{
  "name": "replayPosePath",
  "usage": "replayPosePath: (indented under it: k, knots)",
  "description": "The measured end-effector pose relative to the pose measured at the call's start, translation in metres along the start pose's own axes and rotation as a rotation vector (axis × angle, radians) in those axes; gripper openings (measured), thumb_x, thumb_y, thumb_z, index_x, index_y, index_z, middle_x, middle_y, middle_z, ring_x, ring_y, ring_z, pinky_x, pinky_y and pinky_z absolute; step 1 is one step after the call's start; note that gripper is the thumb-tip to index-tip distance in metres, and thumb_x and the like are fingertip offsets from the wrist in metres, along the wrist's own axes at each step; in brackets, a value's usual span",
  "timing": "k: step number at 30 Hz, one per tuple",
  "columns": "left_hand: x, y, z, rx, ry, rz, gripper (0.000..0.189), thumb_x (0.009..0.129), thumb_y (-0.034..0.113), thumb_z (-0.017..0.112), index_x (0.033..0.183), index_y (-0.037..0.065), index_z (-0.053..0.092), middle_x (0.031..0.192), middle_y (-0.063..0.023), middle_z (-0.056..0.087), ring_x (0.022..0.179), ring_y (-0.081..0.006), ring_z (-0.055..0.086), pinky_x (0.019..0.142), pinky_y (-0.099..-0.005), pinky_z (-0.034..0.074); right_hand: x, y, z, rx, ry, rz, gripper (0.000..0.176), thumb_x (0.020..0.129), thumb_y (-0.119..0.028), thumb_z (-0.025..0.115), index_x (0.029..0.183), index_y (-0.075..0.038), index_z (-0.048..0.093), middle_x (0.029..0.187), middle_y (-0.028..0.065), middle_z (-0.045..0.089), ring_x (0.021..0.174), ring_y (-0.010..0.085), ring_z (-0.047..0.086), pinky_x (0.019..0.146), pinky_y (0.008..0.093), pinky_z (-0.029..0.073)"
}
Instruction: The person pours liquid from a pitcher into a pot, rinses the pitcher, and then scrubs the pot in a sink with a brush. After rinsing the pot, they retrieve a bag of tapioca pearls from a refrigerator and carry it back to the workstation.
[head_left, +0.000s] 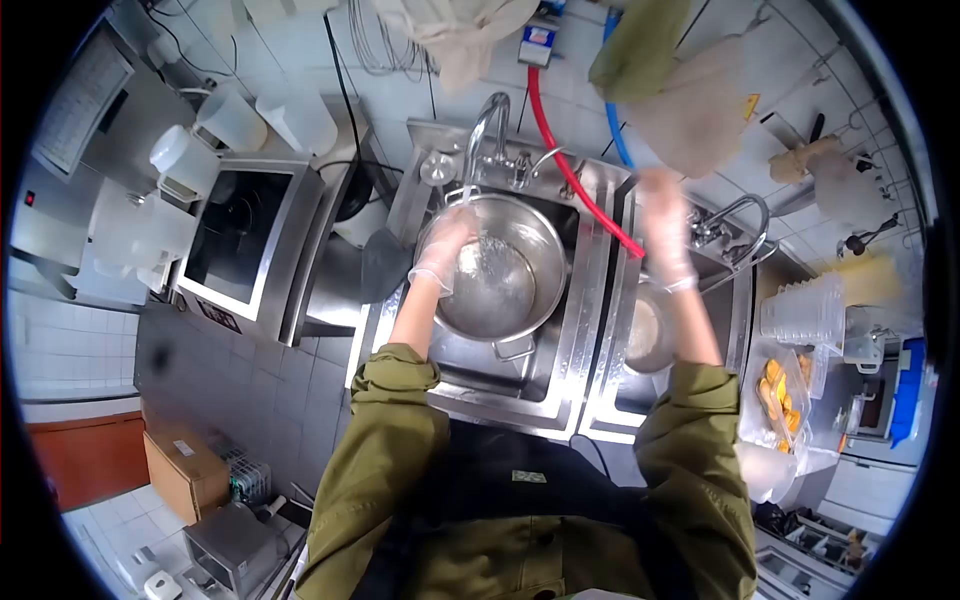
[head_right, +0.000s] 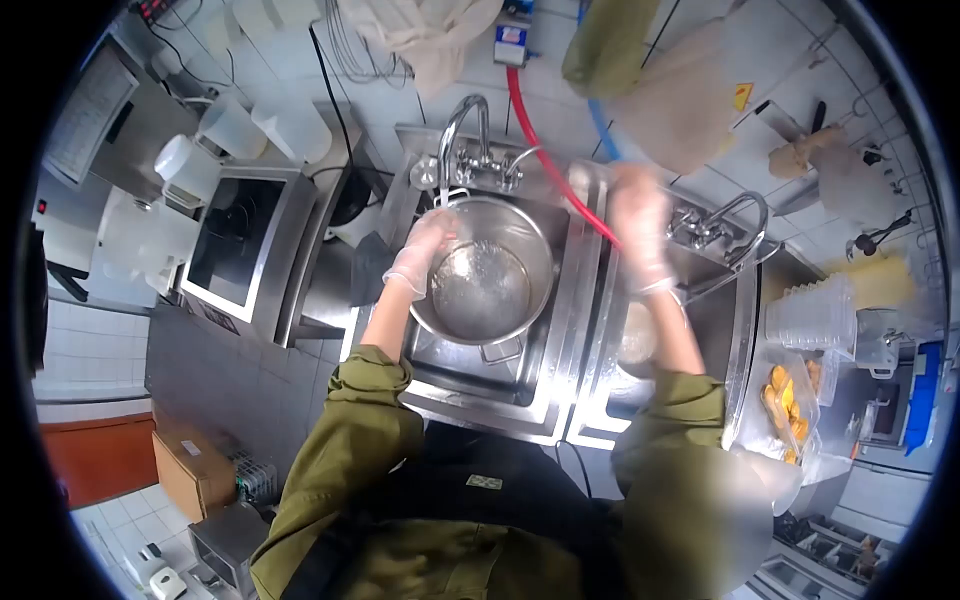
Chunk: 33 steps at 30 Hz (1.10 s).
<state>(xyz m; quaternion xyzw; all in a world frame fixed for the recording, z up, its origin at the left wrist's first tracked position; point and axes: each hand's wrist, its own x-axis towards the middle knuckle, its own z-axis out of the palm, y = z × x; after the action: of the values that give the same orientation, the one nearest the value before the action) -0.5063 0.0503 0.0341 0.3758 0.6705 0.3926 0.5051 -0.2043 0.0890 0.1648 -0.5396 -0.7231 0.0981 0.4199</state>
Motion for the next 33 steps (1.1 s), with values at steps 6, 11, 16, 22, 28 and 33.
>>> replayPosePath:
  k: [6, 11, 16, 22, 28, 33]
  knots:
    - [-0.049, -0.066, -0.035, 0.481, 0.145, 0.101, 0.032, 0.086, 0.032, 0.040, 0.102, 0.011, 0.058, 0.094, -0.0215, 0.059, 0.092, -0.0384, 0.055, 0.081, -0.0438, 0.042, -0.121, 0.013, 0.211, 0.280, -0.629, 0.406, 0.020, 0.080, -0.012, 0.052, 0.098, -0.004, 0.055, 0.092, 0.0119, 0.059, 0.086, 0.0254, 0.056, 0.079, 0.0333, 0.044]
    - [-0.099, -0.103, -0.082, 0.352, 0.004, 0.037, 0.035, 0.086, 0.029, 0.045, 0.109, 0.004, 0.054, 0.103, -0.0183, 0.059, 0.101, -0.0316, 0.054, 0.085, -0.0349, 0.042, -0.065, 0.031, 0.226, -0.205, 0.095, 0.446, 0.023, 0.076, -0.012, 0.057, 0.094, 0.002, 0.053, 0.090, 0.0229, 0.052, 0.086, 0.0380, 0.050, 0.077, 0.0420, 0.041]
    - [-0.114, -0.118, -0.084, 0.315, 0.034, 0.118, 0.026, 0.087, 0.022, 0.048, 0.105, 0.007, 0.056, 0.094, -0.0175, 0.061, 0.090, -0.0335, 0.058, 0.077, -0.0374, 0.045, -0.007, 0.054, 0.240, -0.345, -0.254, 0.393, 0.026, 0.080, -0.024, 0.050, 0.089, -0.001, 0.058, 0.079, 0.0219, 0.060, 0.079, 0.0377, 0.058, 0.070, 0.0435, 0.046]
    - [-0.106, -0.115, -0.081, 0.317, 0.026, 0.209, 0.023, 0.086, 0.021, 0.049, 0.101, 0.006, 0.058, 0.094, -0.0170, 0.061, 0.087, -0.0334, 0.059, 0.076, -0.0371, 0.047, 0.032, 0.107, 0.261, -0.667, -0.357, 0.128, 0.022, 0.082, -0.024, 0.049, 0.079, -0.007, 0.062, 0.075, 0.0189, 0.060, 0.074, 0.0362, 0.060, 0.062, 0.0442, 0.047]
    - [-0.061, -0.094, -0.087, 0.458, -0.012, 0.245, 0.023, 0.086, 0.022, 0.047, 0.102, 0.009, 0.057, 0.090, -0.0177, 0.061, 0.083, -0.0351, 0.059, 0.073, -0.0418, 0.047, -0.056, 0.069, 0.233, -0.423, -0.142, 0.263, 0.017, 0.083, -0.016, 0.047, 0.082, -0.002, 0.055, 0.071, 0.0222, 0.058, 0.067, 0.0383, 0.058, 0.057, 0.0439, 0.046]
    - [0.056, -0.055, -0.067, 0.612, 0.107, 0.421, 0.030, 0.085, 0.025, 0.041, 0.106, 0.007, 0.053, 0.099, -0.0213, 0.057, 0.092, -0.0363, 0.056, 0.081, -0.0429, 0.044, -0.273, 0.018, 0.151, -0.414, -0.702, 0.586, 0.020, 0.082, -0.017, 0.049, 0.090, 0.000, 0.053, 0.068, 0.0194, 0.057, 0.060, 0.0334, 0.058, 0.053, 0.0399, 0.049]
